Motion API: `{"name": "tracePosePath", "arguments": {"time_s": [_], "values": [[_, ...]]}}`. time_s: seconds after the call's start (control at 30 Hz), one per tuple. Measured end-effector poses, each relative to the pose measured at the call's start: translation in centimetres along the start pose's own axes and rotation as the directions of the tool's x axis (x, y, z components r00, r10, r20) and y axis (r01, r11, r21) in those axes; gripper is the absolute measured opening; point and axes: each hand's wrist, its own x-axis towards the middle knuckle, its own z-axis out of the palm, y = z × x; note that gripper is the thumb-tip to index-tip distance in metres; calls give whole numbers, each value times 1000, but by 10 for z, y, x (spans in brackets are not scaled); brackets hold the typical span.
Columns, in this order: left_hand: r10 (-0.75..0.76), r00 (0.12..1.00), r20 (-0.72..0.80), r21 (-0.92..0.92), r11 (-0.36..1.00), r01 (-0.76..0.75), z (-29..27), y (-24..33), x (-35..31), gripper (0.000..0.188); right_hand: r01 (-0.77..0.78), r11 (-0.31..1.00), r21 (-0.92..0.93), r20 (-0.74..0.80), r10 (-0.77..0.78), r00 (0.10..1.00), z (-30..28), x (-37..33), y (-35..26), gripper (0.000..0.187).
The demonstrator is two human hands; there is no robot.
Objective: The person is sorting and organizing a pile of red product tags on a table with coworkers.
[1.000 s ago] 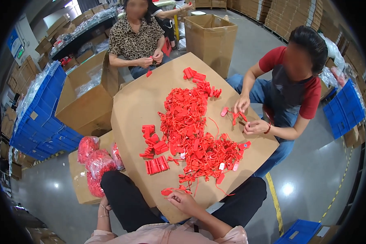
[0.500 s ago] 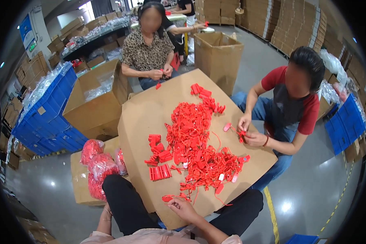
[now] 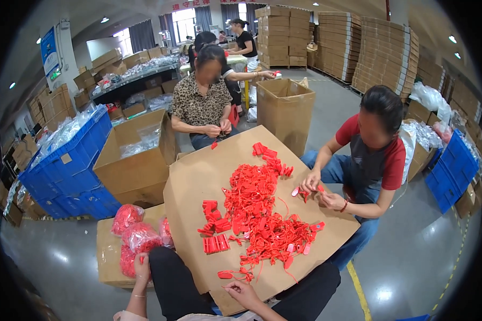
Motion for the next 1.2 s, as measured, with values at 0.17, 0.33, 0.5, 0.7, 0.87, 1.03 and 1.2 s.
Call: {"name": "tracePosePath", "arguments": {"time_s": [0.17, 0.33, 0.5, 0.7, 0.87, 1.03, 1.2], "values": [[139, 963, 231, -126, 986, -112, 57, 178, 34, 19, 9, 998, -66, 36, -6, 999, 6, 0, 1, 10], [168, 887, 430, -442, 896, 45, 120, 272, 63, 19, 55, 998, -34, -39, -56, 998, 6, 8, -41, 9], [340, 429, 837, -348, 935, -62, 164, 252, -19, 21, 222, 964, -144, -191, -247, 950, -2, 7, -48, 10], [119, 247, 962, -40, 952, -303, 160, 219, -65, 32, 136, 962, -236, -214, -188, 959, -22, 13, -38, 13], [92, 261, 961, -26, 969, -247, 173, 204, -57, 29, 92, 942, -322, -247, -177, 953, -34, 25, -57, 13], [78, 223, 972, -42, 986, -162, 182, 200, -52, 24, 91, 934, -346, -251, -186, 950, -42, 34, -55, 12], [34, 246, 969, -28, 999, -26, 183, 201, -56, 23, 114, 949, -293, -280, -200, 939, -43, 37, -66, 10]]}}
